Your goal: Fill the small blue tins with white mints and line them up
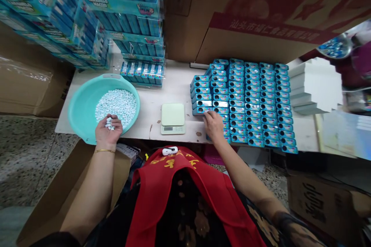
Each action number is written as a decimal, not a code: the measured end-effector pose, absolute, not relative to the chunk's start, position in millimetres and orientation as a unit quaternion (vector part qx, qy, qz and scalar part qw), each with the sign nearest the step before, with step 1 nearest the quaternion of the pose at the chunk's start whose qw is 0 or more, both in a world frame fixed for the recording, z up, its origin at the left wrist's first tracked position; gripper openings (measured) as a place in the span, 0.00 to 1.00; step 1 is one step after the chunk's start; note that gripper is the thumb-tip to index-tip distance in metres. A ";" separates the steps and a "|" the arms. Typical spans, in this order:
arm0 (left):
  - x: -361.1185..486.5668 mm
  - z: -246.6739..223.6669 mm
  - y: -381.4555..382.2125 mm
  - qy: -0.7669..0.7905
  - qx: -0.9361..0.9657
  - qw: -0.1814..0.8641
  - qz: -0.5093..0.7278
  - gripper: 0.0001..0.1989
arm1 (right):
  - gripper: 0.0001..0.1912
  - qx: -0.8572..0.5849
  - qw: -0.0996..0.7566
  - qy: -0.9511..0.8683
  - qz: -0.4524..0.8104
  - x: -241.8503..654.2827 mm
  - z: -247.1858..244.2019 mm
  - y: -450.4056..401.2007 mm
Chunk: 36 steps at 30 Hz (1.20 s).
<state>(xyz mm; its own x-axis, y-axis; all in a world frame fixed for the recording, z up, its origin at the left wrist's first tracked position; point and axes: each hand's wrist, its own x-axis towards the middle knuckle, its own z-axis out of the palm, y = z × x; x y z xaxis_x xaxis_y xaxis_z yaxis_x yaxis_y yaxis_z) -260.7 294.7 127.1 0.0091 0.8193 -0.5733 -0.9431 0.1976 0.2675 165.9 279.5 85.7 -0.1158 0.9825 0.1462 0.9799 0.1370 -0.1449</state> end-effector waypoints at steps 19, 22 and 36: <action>-174.7 109.9 254.5 0.484 -0.127 0.716 0.486 0.10 | 0.11 -0.619 0.016 -0.785 -0.026 162.0 79.7 296.7; -178.3 107.1 250.2 0.490 -0.125 0.714 0.483 0.10 | 0.09 -0.598 0.048 -0.800 -0.014 161.3 91.3 283.4; -195.9 100.3 226.5 0.503 -0.167 0.681 0.506 0.11 | 0.12 -0.592 0.148 -0.788 0.086 130.6 121.9 286.9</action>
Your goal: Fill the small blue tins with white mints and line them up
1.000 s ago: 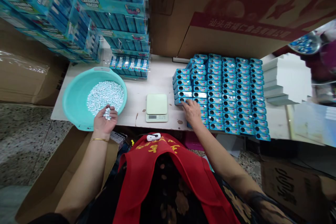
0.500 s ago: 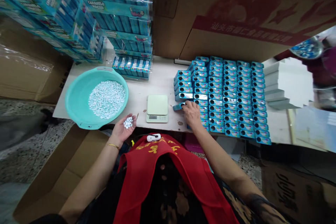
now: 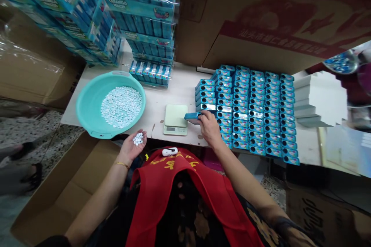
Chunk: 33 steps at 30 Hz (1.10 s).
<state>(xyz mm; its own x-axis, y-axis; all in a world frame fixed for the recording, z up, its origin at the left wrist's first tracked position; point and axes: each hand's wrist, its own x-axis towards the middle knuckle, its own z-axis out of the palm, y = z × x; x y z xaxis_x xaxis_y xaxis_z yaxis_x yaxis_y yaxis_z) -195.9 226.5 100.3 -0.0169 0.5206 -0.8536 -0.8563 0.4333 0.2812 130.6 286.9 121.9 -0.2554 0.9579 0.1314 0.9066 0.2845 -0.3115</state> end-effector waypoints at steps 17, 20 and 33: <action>-187.8 110.2 230.5 0.486 -0.140 0.700 0.504 0.10 | 0.14 -0.458 0.089 -0.876 0.120 61.9 114.2 317.6; -195.2 121.9 236.7 0.472 -0.127 0.702 0.518 0.10 | 0.17 -0.527 0.204 -0.809 0.158 91.7 106.5 309.5; -255.9 139.4 285.8 0.461 -0.131 0.579 0.660 0.08 | 0.16 -0.610 0.301 -0.658 0.323 132.8 59.8 254.5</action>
<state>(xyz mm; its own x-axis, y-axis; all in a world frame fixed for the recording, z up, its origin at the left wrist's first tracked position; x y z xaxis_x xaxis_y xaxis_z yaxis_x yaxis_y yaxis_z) -255.9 285.8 139.4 -0.2958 0.6431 -0.7064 -0.8841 0.0958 0.4575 132.8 254.5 59.8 -0.0752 0.9972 0.0028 0.6080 0.0481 -0.7924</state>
